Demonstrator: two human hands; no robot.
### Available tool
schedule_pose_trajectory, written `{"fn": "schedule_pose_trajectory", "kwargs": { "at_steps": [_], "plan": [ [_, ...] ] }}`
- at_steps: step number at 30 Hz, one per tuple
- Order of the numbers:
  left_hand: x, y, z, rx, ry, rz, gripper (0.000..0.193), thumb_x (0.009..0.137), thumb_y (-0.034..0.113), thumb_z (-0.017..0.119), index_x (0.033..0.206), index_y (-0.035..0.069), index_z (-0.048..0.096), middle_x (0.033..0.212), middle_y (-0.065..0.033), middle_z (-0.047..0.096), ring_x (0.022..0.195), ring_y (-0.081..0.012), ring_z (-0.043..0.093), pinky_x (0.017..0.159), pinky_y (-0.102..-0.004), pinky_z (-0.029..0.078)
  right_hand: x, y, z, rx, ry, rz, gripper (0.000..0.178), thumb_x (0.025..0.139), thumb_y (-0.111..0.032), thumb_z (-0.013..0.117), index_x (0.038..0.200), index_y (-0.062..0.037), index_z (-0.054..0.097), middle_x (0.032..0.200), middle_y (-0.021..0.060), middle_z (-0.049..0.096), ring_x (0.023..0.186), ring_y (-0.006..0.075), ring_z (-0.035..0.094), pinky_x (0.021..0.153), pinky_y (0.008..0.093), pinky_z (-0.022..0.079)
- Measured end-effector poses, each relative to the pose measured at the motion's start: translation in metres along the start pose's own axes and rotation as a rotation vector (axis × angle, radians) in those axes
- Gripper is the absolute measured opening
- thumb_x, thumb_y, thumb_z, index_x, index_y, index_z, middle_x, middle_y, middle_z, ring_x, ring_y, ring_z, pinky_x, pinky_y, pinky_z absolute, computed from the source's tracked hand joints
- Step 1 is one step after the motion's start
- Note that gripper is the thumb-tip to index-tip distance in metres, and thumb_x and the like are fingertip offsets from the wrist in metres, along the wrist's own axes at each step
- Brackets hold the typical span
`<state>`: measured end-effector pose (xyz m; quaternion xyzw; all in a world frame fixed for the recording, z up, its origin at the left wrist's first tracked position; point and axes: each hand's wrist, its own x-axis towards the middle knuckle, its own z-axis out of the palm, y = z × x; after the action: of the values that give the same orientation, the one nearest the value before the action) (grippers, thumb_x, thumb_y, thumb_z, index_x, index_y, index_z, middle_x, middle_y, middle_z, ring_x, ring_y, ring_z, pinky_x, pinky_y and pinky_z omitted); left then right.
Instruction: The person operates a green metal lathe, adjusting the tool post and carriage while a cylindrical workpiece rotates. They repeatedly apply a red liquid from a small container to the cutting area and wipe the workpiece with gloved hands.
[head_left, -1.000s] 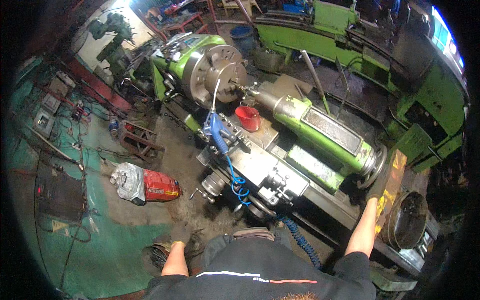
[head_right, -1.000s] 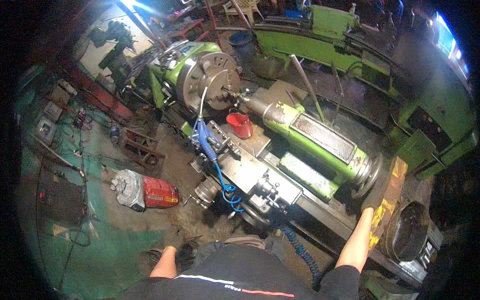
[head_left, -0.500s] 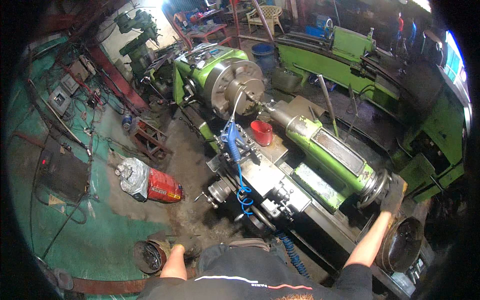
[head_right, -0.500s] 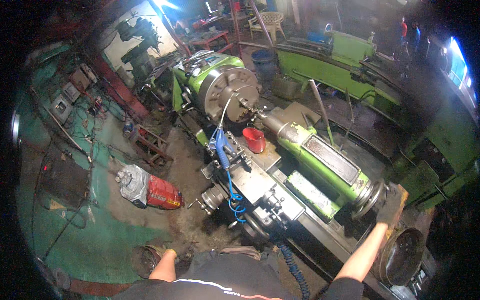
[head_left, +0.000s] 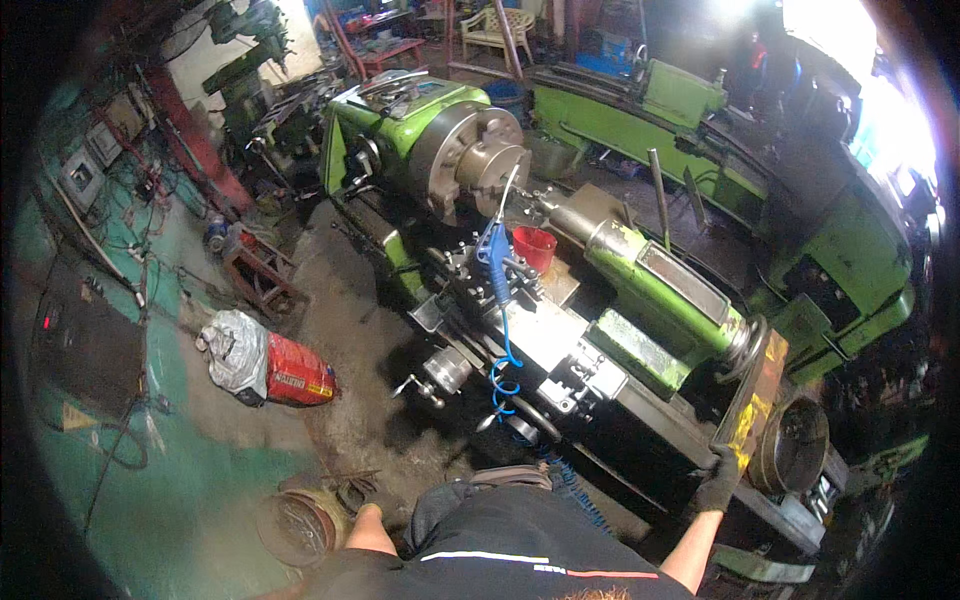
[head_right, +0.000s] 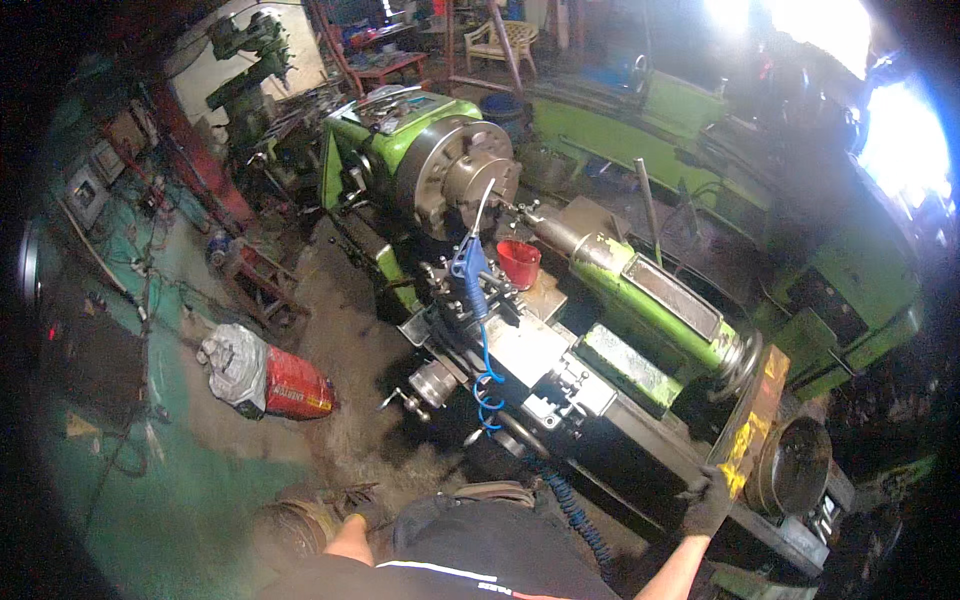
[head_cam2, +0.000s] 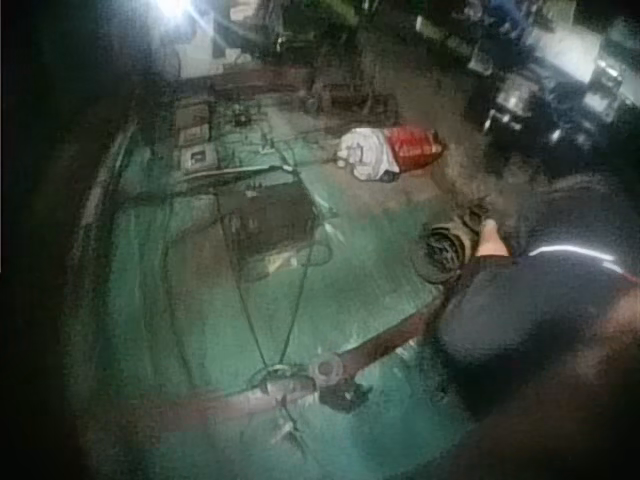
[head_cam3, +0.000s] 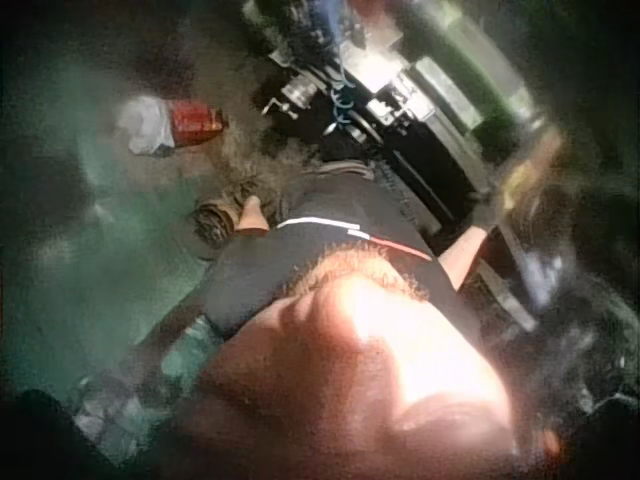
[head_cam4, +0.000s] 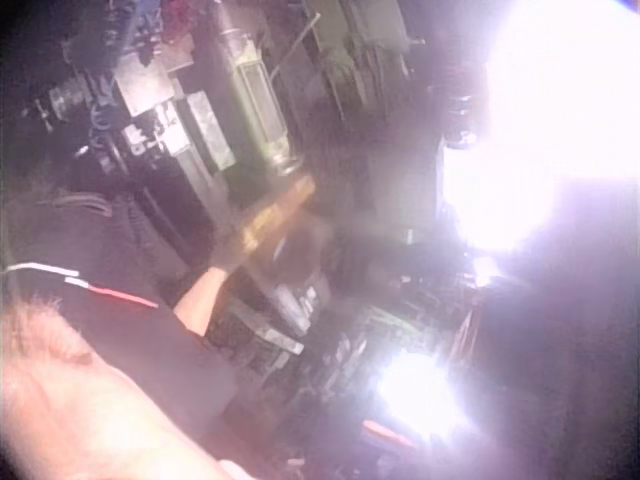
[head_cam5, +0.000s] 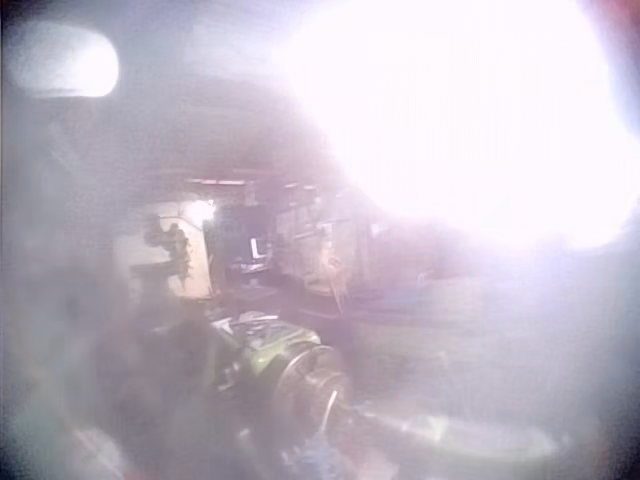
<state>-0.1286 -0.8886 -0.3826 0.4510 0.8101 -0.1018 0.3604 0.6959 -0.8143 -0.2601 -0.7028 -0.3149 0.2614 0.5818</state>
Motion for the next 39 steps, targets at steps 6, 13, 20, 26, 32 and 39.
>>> {"fn": "schedule_pose_trajectory", "kwargs": {
  "at_steps": [6,13,20,26,32,39],
  "plan": [
    [0.107,-0.027,0.028,-0.024,0.054,0.314,0.056,0.105,0.048,0.058,0.132,0.003,0.077,0.143,-0.0259,0.071,0.134,-0.045,0.067,0.114,-0.0514,0.05,-0.098,0.159,0.011,-1.213,-0.516,-0.384,0.033,0.106,-0.033,0.068,0.091,-0.0052,0.076,0.078,0.018,0.076,0.073,0.0351,0.078,0.067,0.0509,0.06],
    [0.123,-0.05,0.03,0.099,0.256,0.415,0.028,0.1,0.023,0.067,0.116,0.009,0.084,0.126,-0.0228,0.079,0.117,-0.0432,0.075,0.096,-0.0535,0.059,-0.276,0.133,0.034,-1.182,-0.76,0.429,0.053,0.107,-0.049,0.061,0.125,-0.002,0.077,0.129,0.0272,0.077,0.12,0.0436,0.074,0.1,0.0528,0.058],
    [0.085,-0.066,0.043,0.064,-0.411,0.192,0.043,0.109,0.03,0.056,0.148,0.019,0.069,0.15,-0.0179,0.069,0.136,-0.0386,0.068,0.112,-0.051,0.053,-0.263,0.083,0.039,-1.138,-0.472,0.359,0.05,0.1,-0.051,0.068,0.121,-0.0083,0.082,0.128,0.027,0.077,0.118,0.0469,0.073,0.101,0.0533,0.057],
    [0.105,-0.034,0.026,-0.104,-0.49,-0.066,0.046,0.111,0.031,0.052,0.153,0.02,0.069,0.151,-0.0198,0.069,0.135,-0.0386,0.069,0.113,-0.0531,0.054,-0.215,0.004,0.105,-0.8,-0.191,0.221,0.04,0.098,-0.038,0.074,0.114,-0.0029,0.083,0.117,0.0244,0.08,0.113,0.0441,0.076,0.098,0.0505,0.059],
    [0.128,0.001,-0.024,0.093,-0.123,0.138,0.044,0.112,0.033,0.052,0.147,0.018,0.072,0.148,-0.021,0.071,0.13,-0.0395,0.07,0.108,-0.0541,0.055,-0.123,-0.104,0.236,-0.556,-0.099,-0.23,0.029,0.103,-0.028,0.073,0.117,-0.0035,0.082,0.118,0.0234,0.079,0.112,0.0416,0.077,0.098,0.0461,0.058],
    [0.09,0.112,-0.144,-0.16,0.167,0.33,0.041,0.112,0.031,0.054,0.133,0.004,0.076,0.136,-0.023,0.076,0.121,-0.0409,0.072,0.103,-0.0537,0.055,-0.034,-0.223,0.387,-0.345,-0.118,-0.502,0.032,0.101,-0.02,0.075,0.129,-0.0052,0.076,0.127,0.0226,0.074,0.123,0.0403,0.071,0.107,0.0471,0.055]
  ]
}}
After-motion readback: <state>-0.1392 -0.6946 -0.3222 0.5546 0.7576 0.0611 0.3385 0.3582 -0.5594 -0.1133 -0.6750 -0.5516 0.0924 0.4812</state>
